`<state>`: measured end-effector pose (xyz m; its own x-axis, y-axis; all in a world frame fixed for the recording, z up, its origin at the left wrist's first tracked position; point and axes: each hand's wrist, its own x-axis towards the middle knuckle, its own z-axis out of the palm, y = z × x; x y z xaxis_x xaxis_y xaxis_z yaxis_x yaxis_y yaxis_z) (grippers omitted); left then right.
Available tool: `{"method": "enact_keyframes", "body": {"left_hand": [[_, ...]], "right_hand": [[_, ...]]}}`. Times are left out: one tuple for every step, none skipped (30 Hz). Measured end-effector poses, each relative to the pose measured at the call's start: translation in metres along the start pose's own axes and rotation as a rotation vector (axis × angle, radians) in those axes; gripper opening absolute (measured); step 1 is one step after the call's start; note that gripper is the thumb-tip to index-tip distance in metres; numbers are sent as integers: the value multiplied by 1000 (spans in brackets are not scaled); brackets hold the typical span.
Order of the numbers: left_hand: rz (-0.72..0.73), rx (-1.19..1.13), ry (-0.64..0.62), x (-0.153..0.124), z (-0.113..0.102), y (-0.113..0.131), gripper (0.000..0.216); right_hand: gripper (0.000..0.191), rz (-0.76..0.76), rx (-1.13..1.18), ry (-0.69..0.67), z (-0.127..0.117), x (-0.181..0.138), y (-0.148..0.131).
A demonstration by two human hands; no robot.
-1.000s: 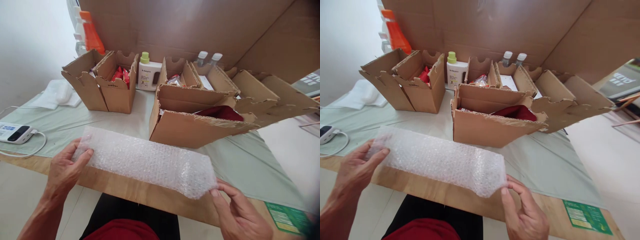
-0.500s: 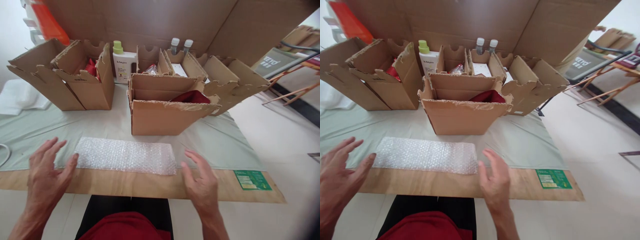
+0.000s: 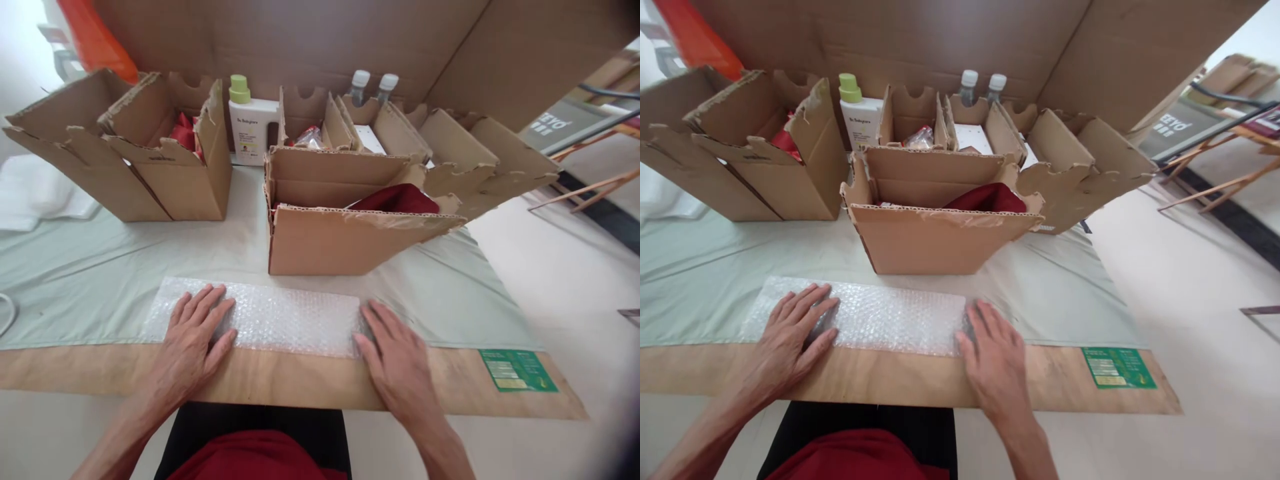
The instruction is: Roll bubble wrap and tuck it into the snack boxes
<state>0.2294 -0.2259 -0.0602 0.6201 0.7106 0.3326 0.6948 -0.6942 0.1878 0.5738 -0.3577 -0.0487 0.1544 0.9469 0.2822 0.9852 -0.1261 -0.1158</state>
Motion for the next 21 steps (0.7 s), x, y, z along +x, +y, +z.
{"method": "enact_keyframes", "body": {"left_hand": [[-11, -13, 1, 1, 1, 2, 36], [-21, -29, 9, 1, 1, 4, 36], [-35, -49, 26, 2, 0, 4, 36], [-58, -69, 55, 1, -2, 4, 36], [-89, -82, 98, 0, -5, 2, 36], [-132, -82, 147, -2, -9, -2, 35], [-185, -67, 197, -5, -15, -9, 35], [-246, -32, 238, -9, -20, -16, 35], [-310, 19, 259, -14, -25, -25, 36], [-372, 72, 256, -19, -28, -34, 38], [-431, 114, 228, -23, -29, -43, 41], [-482, 137, 193, -28, -29, -50, 43], [-515, 138, 161, -30, -27, -55, 43], [-530, 122, 145, -32, -24, -57, 42], [-531, 94, 152, -32, -22, -56, 39], [-522, 60, 175, -30, -21, -53, 36], [-519, 24, 203, -27, -22, -49, 33], [-530, -11, 221, -23, -26, -44, 29], [-559, -45, 228, -18, -31, -39, 26], [-599, -75, 229, -12, -37, -36, 24], [-632, -99, 225, -4, -45, -34, 23]], "right_hand": [[48, 24, -9, 62, -3, -3, 11], [48, 29, 1, 119, -6, -3, 17], [46, 13, 25, 164, -8, 0, 19], [42, -18, 55, 191, -8, 5, 17], [40, -55, 85, 192, -8, 12, 12], [38, -88, 107, 173, -6, 20, 6], [39, -113, 119, 139, -4, 28, -1], [39, -126, 124, 99, -1, 36, -7], [39, -128, 126, 60, 2, 43, -11], [37, -125, 133, 30, 5, 48, -14], [32, -121, 149, 12, 8, 52, -15], [27, -118, 175, 8, 9, 54, -16], [23, -114, 209, 14, 9, 54, -16], [22, -104, 249, 30, 8, 51, -17], [22, -87, 292, 42, 5, 46, -19], [22, -62, 339, 48, 0, 39, -22], [22, -34, 395, 33, -4, 30, -27], [20, 1, 463, 5, -9, 18, -33], [17, 44, 540, -34, -13, 4, -41], [18, 88, 629, -89, -15, -11, -50], [27, 140, 716, -137, -16, -26, -61]]}}
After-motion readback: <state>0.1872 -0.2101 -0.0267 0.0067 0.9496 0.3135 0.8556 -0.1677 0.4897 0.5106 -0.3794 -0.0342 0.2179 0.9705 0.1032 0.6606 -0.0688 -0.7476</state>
